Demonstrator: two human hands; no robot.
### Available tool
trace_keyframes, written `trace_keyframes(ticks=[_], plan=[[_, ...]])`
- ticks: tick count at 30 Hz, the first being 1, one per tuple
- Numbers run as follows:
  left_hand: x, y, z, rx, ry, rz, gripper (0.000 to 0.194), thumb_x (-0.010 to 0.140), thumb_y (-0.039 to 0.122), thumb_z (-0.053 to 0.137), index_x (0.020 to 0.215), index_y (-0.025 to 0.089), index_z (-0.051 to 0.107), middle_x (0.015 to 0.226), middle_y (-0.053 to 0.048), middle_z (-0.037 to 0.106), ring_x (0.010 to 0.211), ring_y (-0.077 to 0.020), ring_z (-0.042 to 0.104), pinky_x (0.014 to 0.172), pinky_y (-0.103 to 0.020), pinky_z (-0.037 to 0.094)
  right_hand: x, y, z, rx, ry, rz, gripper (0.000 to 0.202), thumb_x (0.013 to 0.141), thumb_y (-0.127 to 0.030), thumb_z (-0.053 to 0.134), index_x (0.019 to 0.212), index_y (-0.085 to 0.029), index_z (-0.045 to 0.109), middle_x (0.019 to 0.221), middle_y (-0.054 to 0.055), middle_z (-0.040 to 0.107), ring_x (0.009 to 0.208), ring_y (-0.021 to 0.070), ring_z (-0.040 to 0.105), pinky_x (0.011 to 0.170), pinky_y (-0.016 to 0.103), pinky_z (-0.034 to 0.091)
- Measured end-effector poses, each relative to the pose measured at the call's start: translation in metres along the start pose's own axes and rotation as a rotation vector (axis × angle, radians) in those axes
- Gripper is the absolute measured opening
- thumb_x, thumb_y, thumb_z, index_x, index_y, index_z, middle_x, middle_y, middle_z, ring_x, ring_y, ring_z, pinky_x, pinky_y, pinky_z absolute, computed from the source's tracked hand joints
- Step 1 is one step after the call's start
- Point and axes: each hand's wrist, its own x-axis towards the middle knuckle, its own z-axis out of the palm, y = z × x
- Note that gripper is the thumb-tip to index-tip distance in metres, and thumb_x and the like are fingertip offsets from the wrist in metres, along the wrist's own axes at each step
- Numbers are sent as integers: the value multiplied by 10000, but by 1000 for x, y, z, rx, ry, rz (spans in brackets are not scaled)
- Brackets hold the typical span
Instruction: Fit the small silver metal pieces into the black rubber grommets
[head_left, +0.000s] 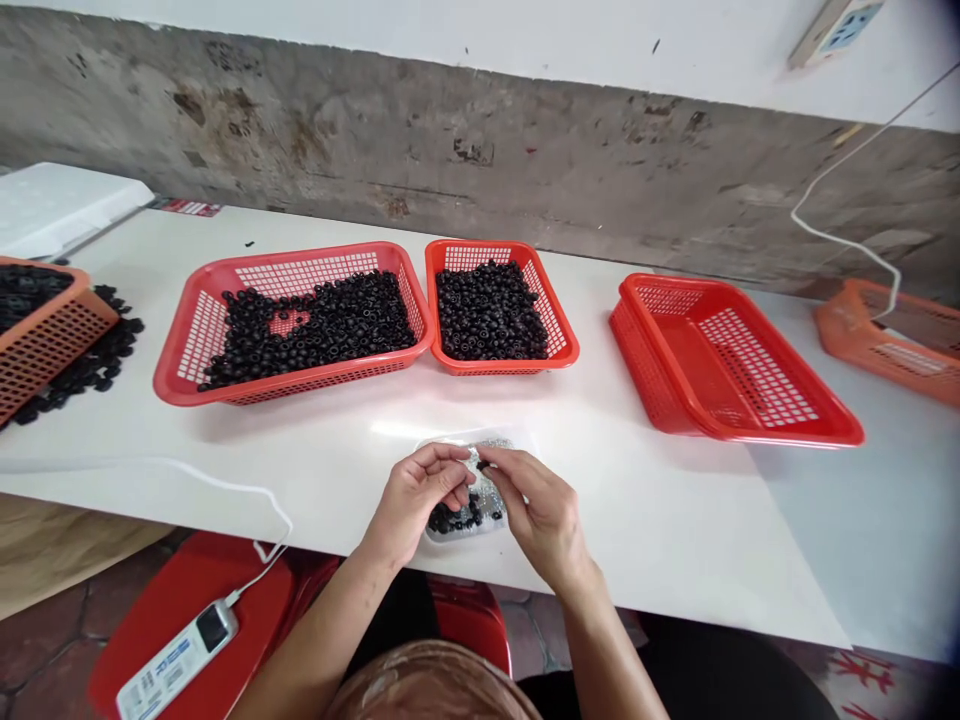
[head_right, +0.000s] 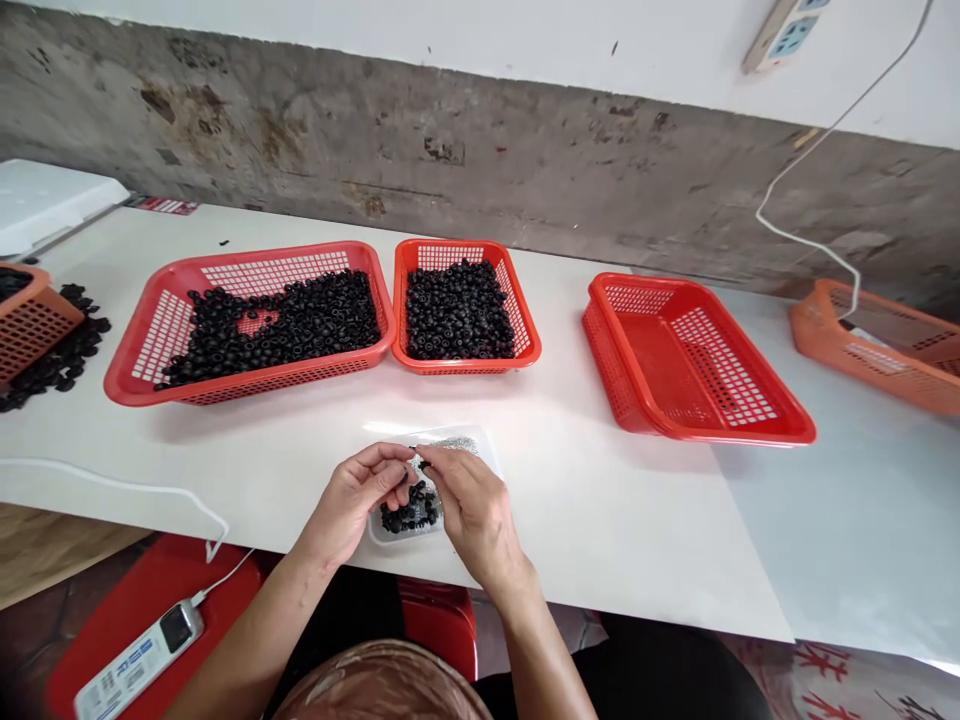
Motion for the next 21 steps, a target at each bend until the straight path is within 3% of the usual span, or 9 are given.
trace_keyframes(ticks=[7, 15, 21], plan=[[0, -6, 12, 94, 8, 36, 313, 761, 407, 835, 893, 135, 753, 620, -18, 671, 557, -112, 584, 549, -211, 478, -5, 4, -9, -168, 11, -176, 496, 947, -22, 577, 1393, -235, 543, 1011, 52, 726, 853, 160, 665, 781, 319, 514], [1, -7, 19, 66, -54, -13, 321, 789, 441, 804, 851, 134, 736, 687, -31, 681, 521, -86, 544, 498, -200, 431, -4, 3, -21, -43, -45, -49, 269, 977, -118, 570, 1200, -232, 669, 1078, 52, 735, 1016, 183, 691, 877, 338, 565], [2, -8, 19, 94, -72, 0, 297, 782, 417, 818, 878, 144, 754, 696, -33, 689, 517, -91, 528, 492, -206, 419, -3, 2, -24, -61, -62, -47, 236, 997, -144, 540, 1177, -217, 674, 1062, 61, 740, 1015, 191, 698, 890, 351, 569]])
